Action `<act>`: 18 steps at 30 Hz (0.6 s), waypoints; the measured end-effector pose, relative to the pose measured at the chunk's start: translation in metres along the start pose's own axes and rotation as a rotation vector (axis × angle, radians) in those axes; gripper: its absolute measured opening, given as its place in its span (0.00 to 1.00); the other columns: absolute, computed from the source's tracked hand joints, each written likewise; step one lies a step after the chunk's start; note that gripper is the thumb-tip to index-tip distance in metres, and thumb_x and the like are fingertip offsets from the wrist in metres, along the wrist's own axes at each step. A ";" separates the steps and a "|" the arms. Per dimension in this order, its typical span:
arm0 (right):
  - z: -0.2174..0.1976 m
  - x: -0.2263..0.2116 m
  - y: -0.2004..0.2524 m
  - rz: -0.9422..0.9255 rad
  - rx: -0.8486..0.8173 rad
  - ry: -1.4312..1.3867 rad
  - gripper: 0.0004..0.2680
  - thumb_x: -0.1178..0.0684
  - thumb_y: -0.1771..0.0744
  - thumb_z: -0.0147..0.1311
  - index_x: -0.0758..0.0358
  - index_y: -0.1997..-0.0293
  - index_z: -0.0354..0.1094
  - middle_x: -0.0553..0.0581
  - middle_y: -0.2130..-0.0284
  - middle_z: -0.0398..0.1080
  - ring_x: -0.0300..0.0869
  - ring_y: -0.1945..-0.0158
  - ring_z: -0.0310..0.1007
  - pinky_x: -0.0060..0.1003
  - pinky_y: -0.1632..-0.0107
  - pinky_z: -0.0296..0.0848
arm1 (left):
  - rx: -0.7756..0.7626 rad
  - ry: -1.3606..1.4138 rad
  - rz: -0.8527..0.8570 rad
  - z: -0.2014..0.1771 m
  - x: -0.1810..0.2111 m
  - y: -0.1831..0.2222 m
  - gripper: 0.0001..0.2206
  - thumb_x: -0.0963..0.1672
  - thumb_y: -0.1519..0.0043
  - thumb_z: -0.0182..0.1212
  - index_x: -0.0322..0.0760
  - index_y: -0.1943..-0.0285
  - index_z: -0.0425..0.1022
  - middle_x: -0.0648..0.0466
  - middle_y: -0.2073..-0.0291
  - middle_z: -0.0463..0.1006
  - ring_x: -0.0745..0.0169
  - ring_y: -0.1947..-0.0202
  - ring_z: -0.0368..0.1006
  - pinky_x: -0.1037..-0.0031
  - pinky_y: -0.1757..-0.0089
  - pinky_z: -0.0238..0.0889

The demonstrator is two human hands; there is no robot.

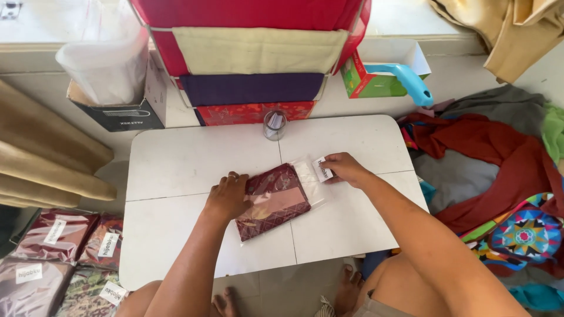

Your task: Cleaning a piece of fabric with a lint roller, folding it, and placing it into a plastic packaging sleeve.

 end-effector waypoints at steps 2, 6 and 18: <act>0.007 -0.004 0.012 0.057 -0.053 -0.065 0.16 0.54 0.34 0.60 0.73 0.43 0.68 0.63 0.63 0.74 0.47 0.64 0.79 0.44 0.58 0.85 | -0.003 0.011 -0.006 -0.001 -0.002 -0.002 0.32 0.49 0.40 0.64 0.43 0.25 0.59 0.44 0.32 0.65 0.47 0.31 0.61 0.51 0.39 0.62; 0.023 -0.016 0.042 0.083 -0.163 -0.057 0.14 0.50 0.35 0.63 0.69 0.50 0.71 0.56 0.68 0.73 0.42 0.67 0.78 0.40 0.56 0.84 | 0.016 0.036 -0.003 0.010 -0.010 -0.015 0.32 0.50 0.40 0.64 0.42 0.26 0.61 0.45 0.36 0.68 0.48 0.34 0.64 0.53 0.41 0.64; 0.045 -0.018 0.039 -0.087 -0.347 0.003 0.06 0.62 0.38 0.61 0.61 0.60 0.79 0.50 0.74 0.75 0.36 0.69 0.77 0.31 0.60 0.79 | -0.074 0.319 0.022 -0.015 0.011 0.014 0.30 0.60 0.44 0.60 0.35 0.46 0.77 0.41 0.52 0.79 0.44 0.44 0.76 0.53 0.48 0.69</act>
Point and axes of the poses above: each hand's wrist, its own y-axis away from the middle knuckle, its own z-axis out of the palm, x = y × z, the point moved 9 cm from there along -y, towards the middle knuckle
